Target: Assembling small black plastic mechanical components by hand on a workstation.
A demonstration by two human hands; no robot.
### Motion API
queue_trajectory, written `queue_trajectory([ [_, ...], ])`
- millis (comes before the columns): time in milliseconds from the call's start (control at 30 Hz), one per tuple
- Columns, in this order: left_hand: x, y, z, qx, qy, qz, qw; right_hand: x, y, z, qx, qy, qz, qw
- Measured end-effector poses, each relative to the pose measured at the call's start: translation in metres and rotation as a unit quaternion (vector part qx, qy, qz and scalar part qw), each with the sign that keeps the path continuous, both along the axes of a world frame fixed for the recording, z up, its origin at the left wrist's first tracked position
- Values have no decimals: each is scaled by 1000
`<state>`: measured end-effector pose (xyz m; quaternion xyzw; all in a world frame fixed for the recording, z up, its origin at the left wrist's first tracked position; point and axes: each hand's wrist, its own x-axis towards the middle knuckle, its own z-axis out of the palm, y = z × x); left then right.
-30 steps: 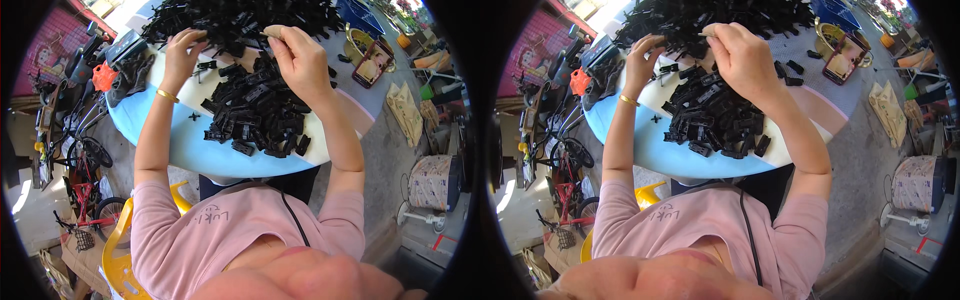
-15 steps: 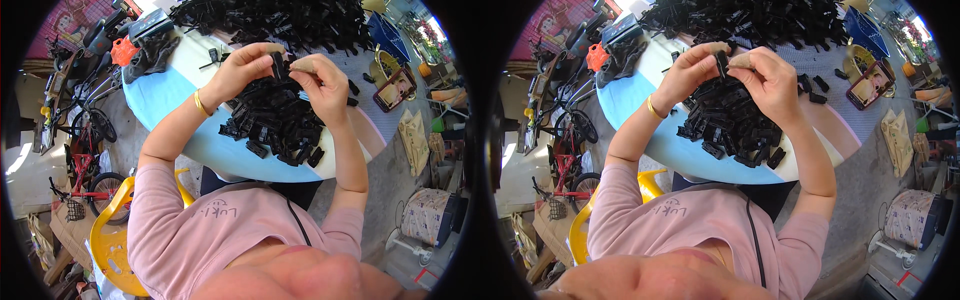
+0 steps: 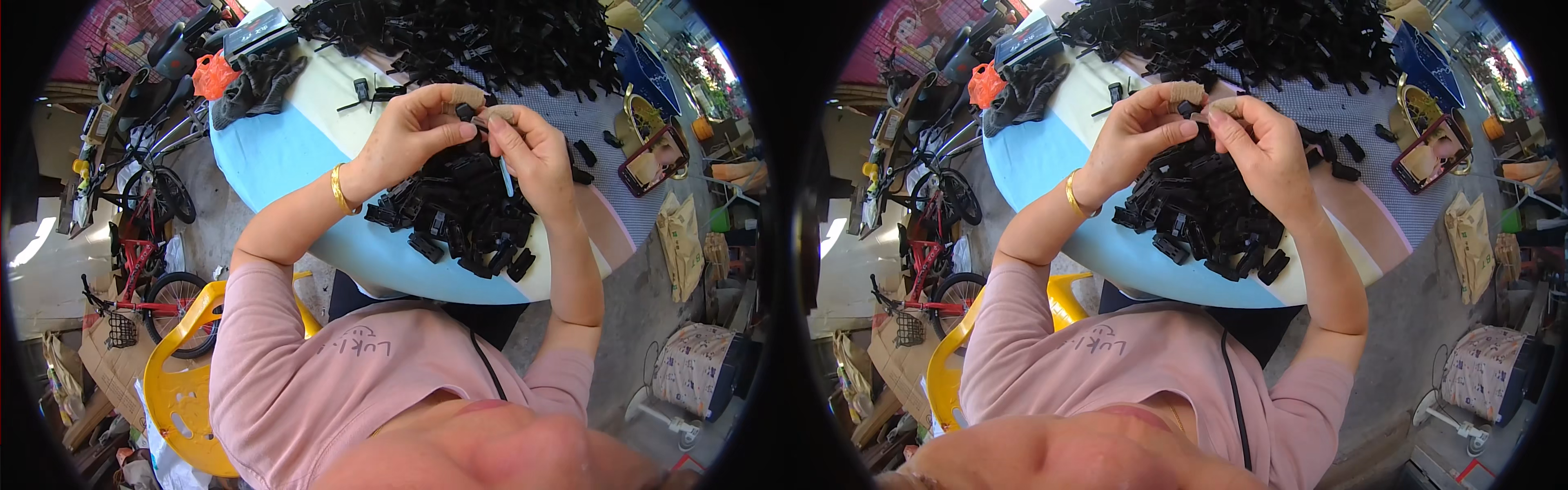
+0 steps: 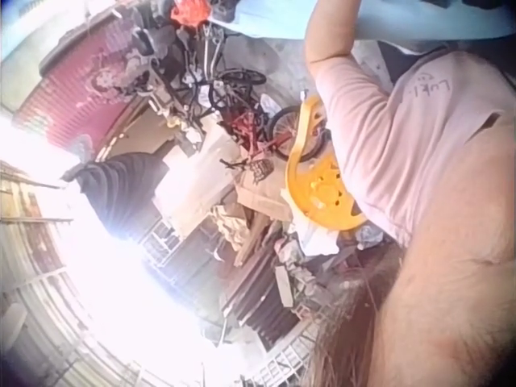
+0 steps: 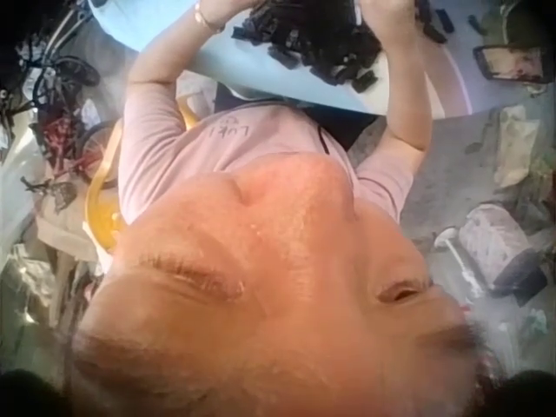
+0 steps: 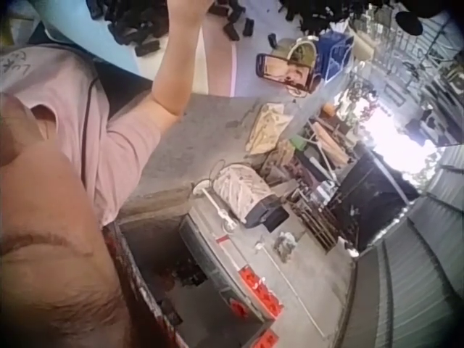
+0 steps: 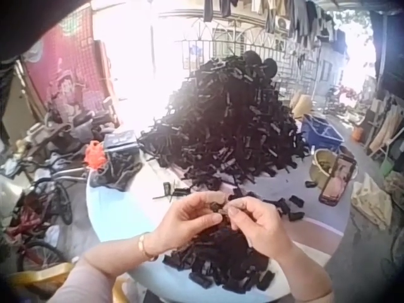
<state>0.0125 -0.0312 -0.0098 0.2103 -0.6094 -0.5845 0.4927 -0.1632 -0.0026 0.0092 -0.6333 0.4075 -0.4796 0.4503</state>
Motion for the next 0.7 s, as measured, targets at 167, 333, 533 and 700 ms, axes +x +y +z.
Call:
queue_trajectory([
  [167, 0, 1, -1, -31, -18, 28, 999, 1, 0, -3, -14, 71, 4, 997],
  [333, 1, 1, -2, -65, -54, 52, 995, 2, 3, 3, -11, 62, 4, 998],
  [533, 1, 6, -6, -83, -50, 96, 991, 9, 7, -1, -51, 94, -16, 994],
  [700, 6, 8, -3, -293, -195, 166, 921, 9, 6, -4, -42, 102, -21, 994],
])
